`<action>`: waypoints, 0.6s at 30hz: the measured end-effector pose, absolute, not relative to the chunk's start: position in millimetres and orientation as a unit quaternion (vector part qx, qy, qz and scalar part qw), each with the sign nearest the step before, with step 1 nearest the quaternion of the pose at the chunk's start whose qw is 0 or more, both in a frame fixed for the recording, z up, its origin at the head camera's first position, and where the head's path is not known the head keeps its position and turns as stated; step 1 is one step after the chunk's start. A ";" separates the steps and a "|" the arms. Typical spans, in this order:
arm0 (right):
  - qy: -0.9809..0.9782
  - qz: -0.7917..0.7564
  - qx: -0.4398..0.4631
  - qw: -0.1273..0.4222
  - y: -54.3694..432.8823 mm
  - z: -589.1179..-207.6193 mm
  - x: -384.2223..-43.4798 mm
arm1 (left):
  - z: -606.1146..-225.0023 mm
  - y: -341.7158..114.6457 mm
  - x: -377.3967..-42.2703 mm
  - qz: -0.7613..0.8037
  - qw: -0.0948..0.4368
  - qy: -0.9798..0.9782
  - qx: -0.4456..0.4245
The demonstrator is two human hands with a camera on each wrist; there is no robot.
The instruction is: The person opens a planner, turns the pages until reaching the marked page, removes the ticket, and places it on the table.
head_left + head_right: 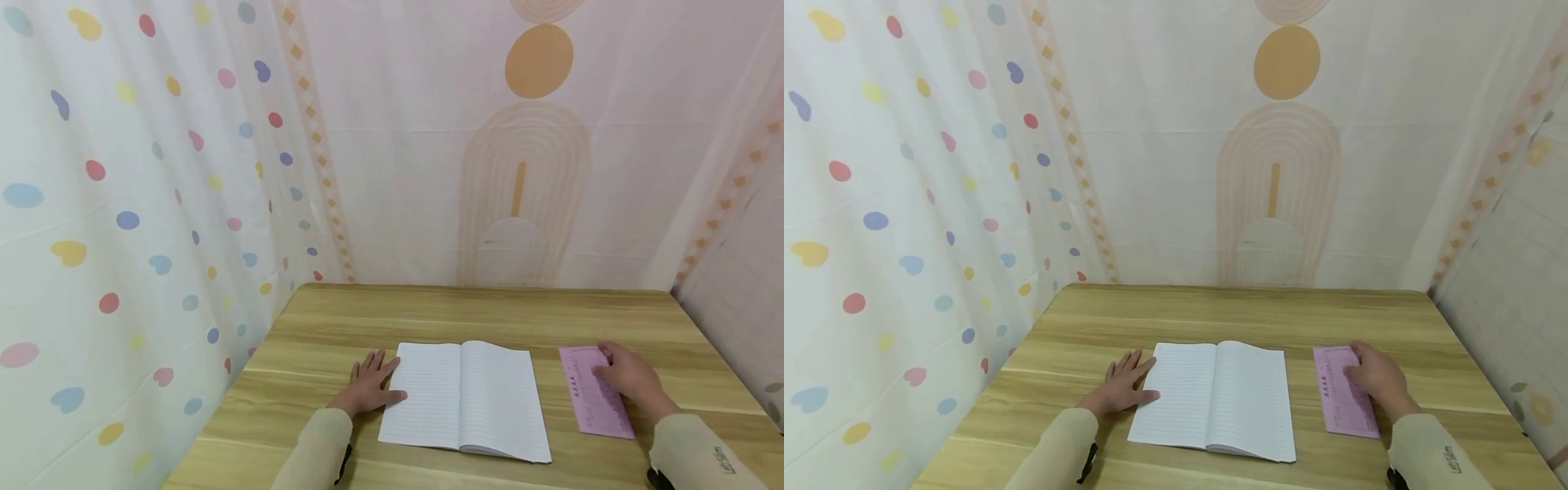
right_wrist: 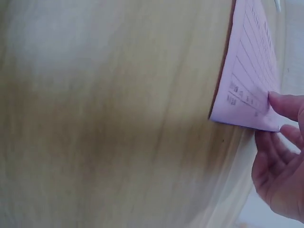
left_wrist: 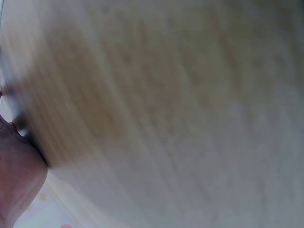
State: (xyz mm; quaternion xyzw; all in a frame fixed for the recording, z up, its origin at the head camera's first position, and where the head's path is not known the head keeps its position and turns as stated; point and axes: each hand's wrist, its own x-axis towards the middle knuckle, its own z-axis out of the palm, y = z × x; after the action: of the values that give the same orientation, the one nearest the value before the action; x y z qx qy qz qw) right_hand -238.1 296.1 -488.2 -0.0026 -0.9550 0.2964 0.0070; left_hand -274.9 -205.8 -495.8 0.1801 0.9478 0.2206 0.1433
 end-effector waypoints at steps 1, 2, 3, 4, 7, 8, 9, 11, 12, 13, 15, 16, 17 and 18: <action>-0.958 0.288 -0.001 0.017 295.9 -487.7 -237.3 | -496.2 -205.8 -275.1 0.225 0.143 0.947 0.179; -0.960 0.280 0.003 0.026 295.0 -487.3 -236.6 | -496.8 -206.0 -275.4 0.227 0.142 0.947 0.178; -0.961 0.273 0.006 0.037 293.6 -488.2 -236.5 | -496.9 -206.2 -275.5 0.232 0.139 0.946 0.177; -0.963 0.267 0.010 0.046 291.7 -488.5 -236.7 | -496.9 -206.6 -275.3 0.237 0.138 0.946 0.175; -0.965 0.251 0.026 0.066 282.3 -490.1 -238.5 | -495.5 -206.4 -275.4 0.250 0.130 0.944 0.171; -0.966 0.248 0.033 0.066 278.6 -490.9 -239.4 | -495.1 -205.9 -275.8 0.251 0.127 0.945 0.169; -0.966 0.246 0.040 0.067 274.9 -491.8 -240.6 | -494.3 -205.0 -276.3 0.255 0.124 0.944 0.166; -0.965 0.245 0.060 0.068 266.6 -492.2 -241.7 | -492.5 -202.4 -278.2 0.269 0.119 0.943 0.158; -0.964 0.245 0.072 0.070 262.4 -492.5 -241.8 | -491.3 -200.9 -279.1 0.278 0.114 0.941 0.155; -0.964 0.243 0.081 0.069 257.9 -492.9 -241.8 | -490.1 -199.4 -279.9 0.290 0.111 0.938 0.152; -0.963 0.240 0.101 0.073 249.3 -493.5 -241.6 | -488.0 -196.7 -281.4 0.308 0.109 0.934 0.146; -0.962 0.238 0.111 0.075 245.0 -493.6 -241.5 | -487.0 -195.6 -282.1 0.314 0.109 0.932 0.145; -0.961 0.236 0.119 0.076 240.7 -493.5 -241.5 | -486.1 -194.6 -282.8 0.318 0.107 0.931 0.144; -0.960 0.238 0.126 0.075 236.4 -493.1 -241.4 | -485.3 -193.7 -283.3 0.318 0.106 0.931 0.146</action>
State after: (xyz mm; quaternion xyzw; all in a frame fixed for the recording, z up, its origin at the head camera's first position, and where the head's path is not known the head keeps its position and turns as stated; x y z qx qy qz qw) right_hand -241.4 236.4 -493.1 0.1265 -0.9600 0.2384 0.0750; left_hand -283.3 -193.7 -485.3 0.1460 0.9307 0.3182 0.1058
